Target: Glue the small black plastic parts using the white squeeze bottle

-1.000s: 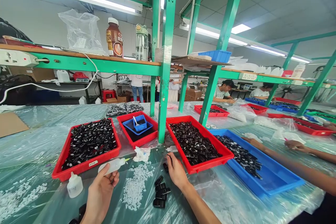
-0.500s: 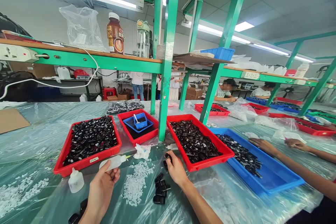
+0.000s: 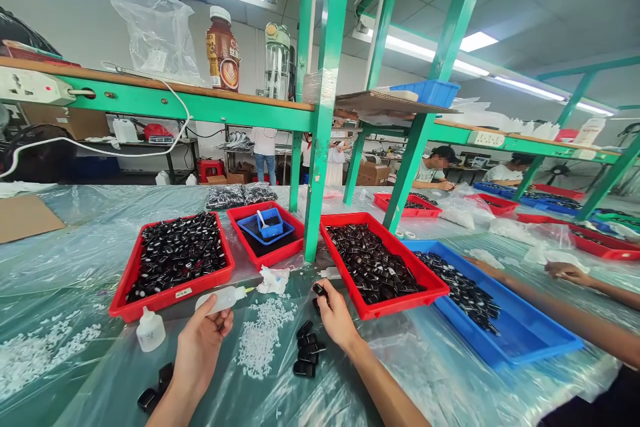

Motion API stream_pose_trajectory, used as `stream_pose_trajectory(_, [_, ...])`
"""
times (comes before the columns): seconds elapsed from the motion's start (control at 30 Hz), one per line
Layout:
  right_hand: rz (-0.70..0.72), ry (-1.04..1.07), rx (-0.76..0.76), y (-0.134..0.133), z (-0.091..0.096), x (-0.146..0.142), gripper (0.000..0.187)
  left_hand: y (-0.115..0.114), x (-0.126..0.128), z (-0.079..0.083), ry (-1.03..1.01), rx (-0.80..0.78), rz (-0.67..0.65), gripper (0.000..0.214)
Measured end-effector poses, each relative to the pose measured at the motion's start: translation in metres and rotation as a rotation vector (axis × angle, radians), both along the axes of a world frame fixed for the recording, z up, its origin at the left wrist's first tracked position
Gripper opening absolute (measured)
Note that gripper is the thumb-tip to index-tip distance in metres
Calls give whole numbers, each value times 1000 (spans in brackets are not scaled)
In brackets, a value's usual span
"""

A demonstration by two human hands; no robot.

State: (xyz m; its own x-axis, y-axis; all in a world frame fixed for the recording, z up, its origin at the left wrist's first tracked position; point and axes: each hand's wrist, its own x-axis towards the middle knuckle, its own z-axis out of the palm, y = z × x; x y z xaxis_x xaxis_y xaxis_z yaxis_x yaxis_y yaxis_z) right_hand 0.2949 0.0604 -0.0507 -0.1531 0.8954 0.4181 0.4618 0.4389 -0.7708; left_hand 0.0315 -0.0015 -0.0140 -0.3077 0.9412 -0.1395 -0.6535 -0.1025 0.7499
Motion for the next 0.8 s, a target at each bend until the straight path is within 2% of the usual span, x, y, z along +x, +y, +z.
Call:
stream_pose_trajectory(0.27, [25,29,37,-3,0,-3,28,-1,-2,0,-1,12,-9,30])
stream_pose_trajectory(0.47, [49,78,-4,-1,-3,-5,38,-1,1,3,-4,0,6,29])
stream_pose_trajectory(0.8, [62,88,-12,0,-6,-4,43,-2,0,4,-1,7,0,31])
